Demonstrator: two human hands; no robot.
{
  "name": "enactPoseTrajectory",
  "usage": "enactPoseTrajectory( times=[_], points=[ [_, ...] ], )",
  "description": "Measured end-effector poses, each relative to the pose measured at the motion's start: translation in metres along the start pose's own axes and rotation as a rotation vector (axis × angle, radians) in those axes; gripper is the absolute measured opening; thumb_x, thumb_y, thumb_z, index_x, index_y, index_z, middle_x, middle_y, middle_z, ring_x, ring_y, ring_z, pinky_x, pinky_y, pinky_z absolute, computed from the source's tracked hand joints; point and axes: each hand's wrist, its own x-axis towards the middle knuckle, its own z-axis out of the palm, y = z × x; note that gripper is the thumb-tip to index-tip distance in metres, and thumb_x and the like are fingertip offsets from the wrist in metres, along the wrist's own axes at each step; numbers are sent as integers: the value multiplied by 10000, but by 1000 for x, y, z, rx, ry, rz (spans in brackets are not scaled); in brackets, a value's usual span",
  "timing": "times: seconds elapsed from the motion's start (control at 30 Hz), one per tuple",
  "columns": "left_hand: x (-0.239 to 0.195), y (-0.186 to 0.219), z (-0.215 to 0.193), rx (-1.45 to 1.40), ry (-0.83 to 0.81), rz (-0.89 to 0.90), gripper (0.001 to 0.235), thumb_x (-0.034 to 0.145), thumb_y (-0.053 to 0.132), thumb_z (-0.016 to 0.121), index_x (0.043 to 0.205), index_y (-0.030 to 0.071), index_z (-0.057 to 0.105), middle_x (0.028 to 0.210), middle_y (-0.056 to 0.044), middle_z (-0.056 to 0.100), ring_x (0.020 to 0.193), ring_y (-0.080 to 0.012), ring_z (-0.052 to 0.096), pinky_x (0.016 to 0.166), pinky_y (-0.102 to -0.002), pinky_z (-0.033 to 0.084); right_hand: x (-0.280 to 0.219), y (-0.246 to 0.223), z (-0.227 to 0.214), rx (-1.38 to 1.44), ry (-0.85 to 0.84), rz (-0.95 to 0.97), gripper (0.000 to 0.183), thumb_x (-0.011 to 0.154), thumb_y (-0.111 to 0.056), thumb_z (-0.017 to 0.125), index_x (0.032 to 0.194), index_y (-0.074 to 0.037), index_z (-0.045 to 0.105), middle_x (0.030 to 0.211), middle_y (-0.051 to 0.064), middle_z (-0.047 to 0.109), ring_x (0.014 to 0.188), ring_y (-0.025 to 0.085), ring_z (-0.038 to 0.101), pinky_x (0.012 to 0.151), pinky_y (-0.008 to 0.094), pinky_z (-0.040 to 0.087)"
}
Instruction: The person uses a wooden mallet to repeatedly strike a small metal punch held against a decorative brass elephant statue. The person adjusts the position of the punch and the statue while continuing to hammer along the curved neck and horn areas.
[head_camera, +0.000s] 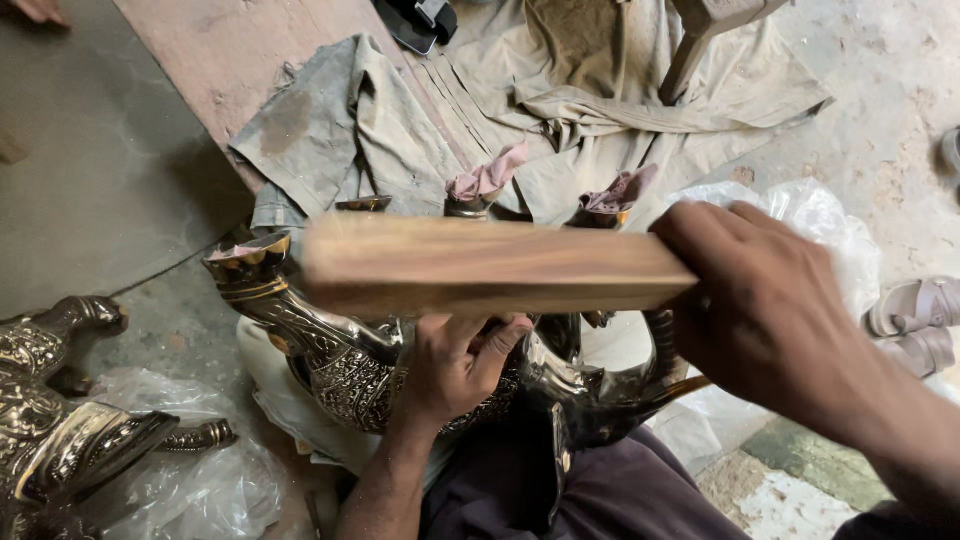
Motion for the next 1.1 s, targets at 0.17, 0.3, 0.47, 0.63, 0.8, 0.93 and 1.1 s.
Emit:
enactPoseTrajectory(
  times=[0.17, 0.3, 0.47, 0.63, 0.8, 0.93, 1.1],
  points=[
    [-1, 5, -3, -14, 43, 108, 178, 1048, 284, 662, 1123, 124, 684, 952, -40, 776, 773, -137, 747, 642, -302, 599, -5, 3, 2, 228, 13, -6, 251, 796, -126, 705, 1001, -91, 566, 803, 50, 628, 671, 184, 562, 554, 343, 486],
    [2, 8, -2, 48, 85, 228, 215, 1065, 257, 629, 1213, 110, 685, 1029, -86, 750, 834, -163, 736, 725, -321, 640, -5, 7, 5, -176, -69, 34, 249, 798, -106, 707, 1019, -115, 593, 811, 47, 648, 653, 194, 549, 605, 352, 479],
    [1, 9, -2, -1, 84, 169, 247, 1043, 266, 639, 1212, 88, 672, 1013, -84, 750, 845, -206, 725, 719, -369, 594, -10, 11, 6, -229, -24, 1, 318, 732, -101, 704, 1037, -118, 617, 808, 30, 661, 614, 175, 527, 546, 331, 436],
    [2, 5, -1, 0, -2, 87, 212, 1018, 272, 666, 1153, 114, 713, 928, -54, 790, 731, -159, 749, 656, -330, 613, -15, 10, 4, -252, -73, 15, 256, 792, -82, 720, 1024, -119, 619, 771, 27, 653, 589, 172, 524, 520, 321, 434],
    [0, 1, 2, -38, -57, 4, 183, 993, 287, 700, 1064, 118, 714, 900, -47, 801, 740, -160, 768, 665, -332, 643, -25, 11, 8, -329, -116, 73, 176, 885, -161, 690, 1041, -138, 613, 766, 8, 629, 626, 149, 534, 550, 304, 438],
    [-1, 7, -1, 37, 43, 216, 217, 1043, 273, 665, 1167, 95, 688, 1024, -86, 759, 885, -216, 748, 827, -392, 629, -30, 10, 10, -277, -10, 65, 251, 822, -190, 749, 1027, -111, 628, 770, 13, 632, 632, 173, 537, 570, 341, 445],
    [4, 15, 0, -12, 97, 315, 282, 1077, 244, 563, 1242, 31, 647, 1157, -164, 707, 1042, -302, 688, 926, -447, 586, -29, -4, 5, -76, 98, 49, 282, 762, -157, 739, 1020, -111, 635, 794, 28, 635, 683, 201, 567, 614, 394, 471]
  ],
)
